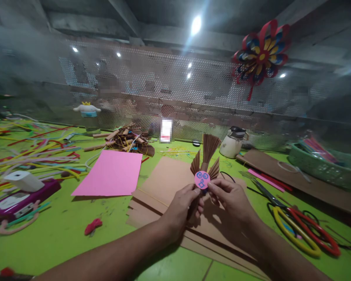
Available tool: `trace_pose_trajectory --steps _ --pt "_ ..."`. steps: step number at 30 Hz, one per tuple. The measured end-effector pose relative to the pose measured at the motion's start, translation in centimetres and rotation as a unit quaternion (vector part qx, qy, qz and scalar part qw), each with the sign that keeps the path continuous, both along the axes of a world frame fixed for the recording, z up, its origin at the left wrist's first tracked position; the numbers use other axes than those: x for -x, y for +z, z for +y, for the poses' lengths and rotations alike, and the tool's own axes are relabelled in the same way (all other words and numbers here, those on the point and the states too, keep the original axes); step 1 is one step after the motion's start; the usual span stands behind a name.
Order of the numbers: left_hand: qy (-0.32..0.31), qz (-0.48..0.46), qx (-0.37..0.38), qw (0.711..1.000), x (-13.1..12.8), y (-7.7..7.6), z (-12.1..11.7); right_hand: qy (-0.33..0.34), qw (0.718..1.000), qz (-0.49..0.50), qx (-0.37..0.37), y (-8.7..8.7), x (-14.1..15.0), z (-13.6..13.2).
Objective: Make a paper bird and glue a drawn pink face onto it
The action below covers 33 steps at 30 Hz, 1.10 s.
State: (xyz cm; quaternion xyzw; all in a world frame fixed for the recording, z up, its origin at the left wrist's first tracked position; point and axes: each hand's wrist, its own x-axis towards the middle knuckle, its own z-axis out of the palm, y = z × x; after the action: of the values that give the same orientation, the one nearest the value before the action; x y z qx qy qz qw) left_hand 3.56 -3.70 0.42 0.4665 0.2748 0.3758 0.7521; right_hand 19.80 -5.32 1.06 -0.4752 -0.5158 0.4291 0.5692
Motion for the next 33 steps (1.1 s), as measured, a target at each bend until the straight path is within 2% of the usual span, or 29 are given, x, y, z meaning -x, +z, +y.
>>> trace_pose_trajectory --steps 11,18,24,29,33 --pt "0.026 0.067 -0.020 0.997 -0.3 0.0 -0.1 -0.029 0.999 0.012 0.028 0.6 1.0 -0.4" --pt "0.032 0.074 -0.029 0.996 -0.3 -0.2 -0.1 -0.034 0.998 0.028 0.033 0.6 1.5 -0.6" --pt "0.027 0.061 -0.028 0.997 -0.3 0.0 -0.1 -0.023 0.989 0.127 0.067 0.8 2.5 -1.3" --pt "0.020 0.049 -0.025 0.998 -0.2 0.0 -0.3 0.002 0.982 0.178 0.069 1.4 3.2 -1.9" --pt "0.021 0.052 -0.028 0.998 -0.1 -0.1 -0.4 0.025 0.970 0.231 0.070 1.2 3.6 -2.1"
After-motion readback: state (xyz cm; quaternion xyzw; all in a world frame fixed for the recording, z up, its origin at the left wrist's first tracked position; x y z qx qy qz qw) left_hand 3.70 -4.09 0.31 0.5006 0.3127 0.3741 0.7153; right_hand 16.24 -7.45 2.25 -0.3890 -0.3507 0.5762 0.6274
